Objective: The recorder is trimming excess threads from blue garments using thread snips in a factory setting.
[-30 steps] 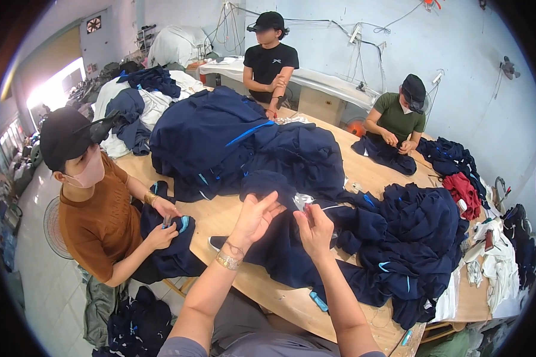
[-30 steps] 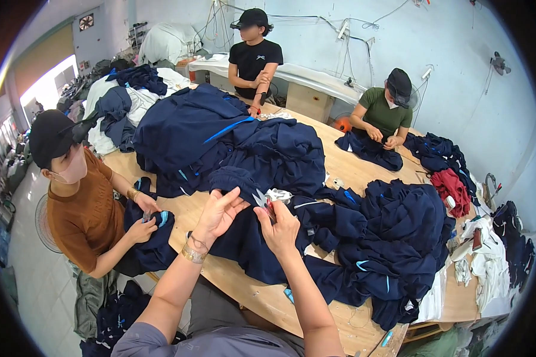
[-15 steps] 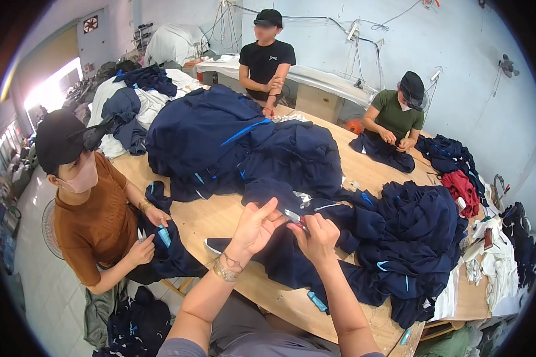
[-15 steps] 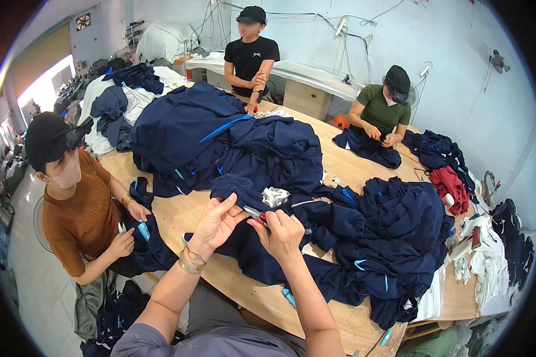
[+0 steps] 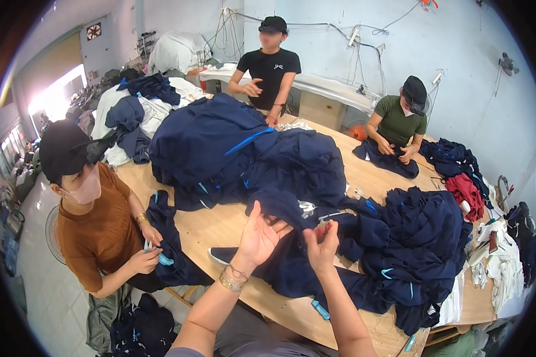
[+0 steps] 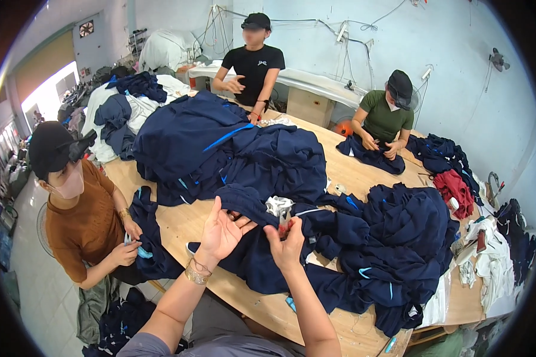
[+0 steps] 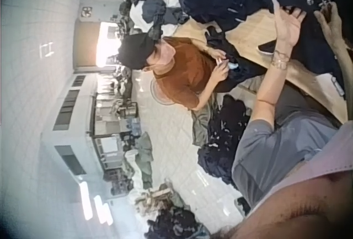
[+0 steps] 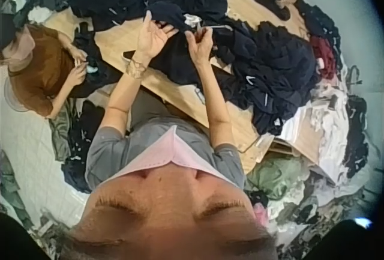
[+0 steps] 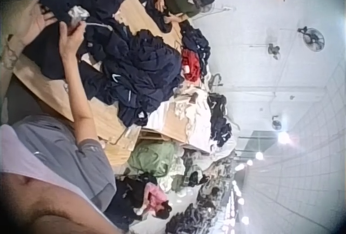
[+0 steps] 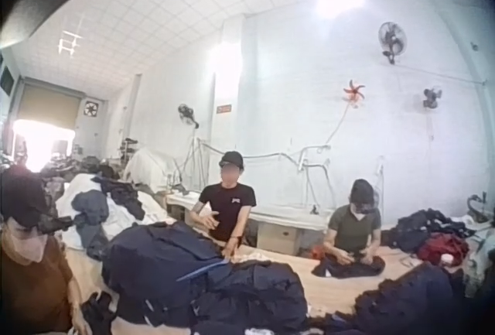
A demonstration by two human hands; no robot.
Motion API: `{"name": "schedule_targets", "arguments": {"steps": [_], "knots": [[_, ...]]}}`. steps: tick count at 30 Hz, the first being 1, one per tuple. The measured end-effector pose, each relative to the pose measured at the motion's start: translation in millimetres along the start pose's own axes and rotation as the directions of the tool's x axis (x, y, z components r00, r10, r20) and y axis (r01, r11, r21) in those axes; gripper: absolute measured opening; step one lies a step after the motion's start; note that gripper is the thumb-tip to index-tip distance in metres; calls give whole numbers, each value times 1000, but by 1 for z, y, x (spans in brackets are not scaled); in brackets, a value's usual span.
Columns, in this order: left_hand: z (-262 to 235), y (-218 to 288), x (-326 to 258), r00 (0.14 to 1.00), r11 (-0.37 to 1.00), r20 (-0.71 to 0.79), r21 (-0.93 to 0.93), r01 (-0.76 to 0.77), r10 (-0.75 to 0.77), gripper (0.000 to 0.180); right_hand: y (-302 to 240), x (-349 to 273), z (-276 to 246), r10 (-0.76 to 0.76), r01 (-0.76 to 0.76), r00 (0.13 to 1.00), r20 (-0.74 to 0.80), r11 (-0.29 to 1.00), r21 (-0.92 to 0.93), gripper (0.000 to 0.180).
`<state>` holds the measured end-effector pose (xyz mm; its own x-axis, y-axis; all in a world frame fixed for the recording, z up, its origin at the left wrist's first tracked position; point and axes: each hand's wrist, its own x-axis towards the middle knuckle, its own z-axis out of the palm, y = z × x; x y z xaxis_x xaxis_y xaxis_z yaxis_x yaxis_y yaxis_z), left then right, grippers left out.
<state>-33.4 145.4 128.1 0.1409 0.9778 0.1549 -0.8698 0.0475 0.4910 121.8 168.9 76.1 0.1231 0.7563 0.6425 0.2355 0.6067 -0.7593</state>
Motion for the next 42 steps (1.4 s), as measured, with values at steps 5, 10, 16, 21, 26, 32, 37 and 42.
{"name": "schedule_targets", "arguments": {"steps": [5, 10, 16, 21, 26, 32, 37, 42], "knots": [[-37, -2, 6, 982, 996, 188, 77, -46, 31, 60, -5, 11, 29, -212, 221, 971, 108, 972, -83, 38], [-51, 0, 5, 997, 913, -42, 405, -36, 58, 60, 24, 49, 31, -169, 180, 980, 108, 979, -95, 23], [-53, 2, -24, 976, 526, 16, 844, 104, -218, 53, 8, 157, 15, -349, 333, 937, -19, 908, -257, 18], [-58, 2, -27, 999, 661, -18, 750, -9, 34, 30, 3, 201, 5, -283, 260, 950, -134, 952, -162, 17], [-78, -9, -21, 981, 481, 30, 868, -120, 190, 26, 2, 229, -16, -226, 236, 966, -123, 969, 71, 12], [-133, -26, -37, 984, 37, -162, 986, 165, -79, 38, -17, 263, -52, -269, 248, 962, -55, 939, -240, 12], [-185, -56, -61, 951, -569, -276, 764, 303, 136, 56, -48, 281, -59, -289, 260, 957, 22, 821, -509, 12], [-214, -78, -80, 976, -659, -76, 726, 196, 206, 62, -77, 305, -60, -210, 223, 972, 105, 681, -697, 20]]}}
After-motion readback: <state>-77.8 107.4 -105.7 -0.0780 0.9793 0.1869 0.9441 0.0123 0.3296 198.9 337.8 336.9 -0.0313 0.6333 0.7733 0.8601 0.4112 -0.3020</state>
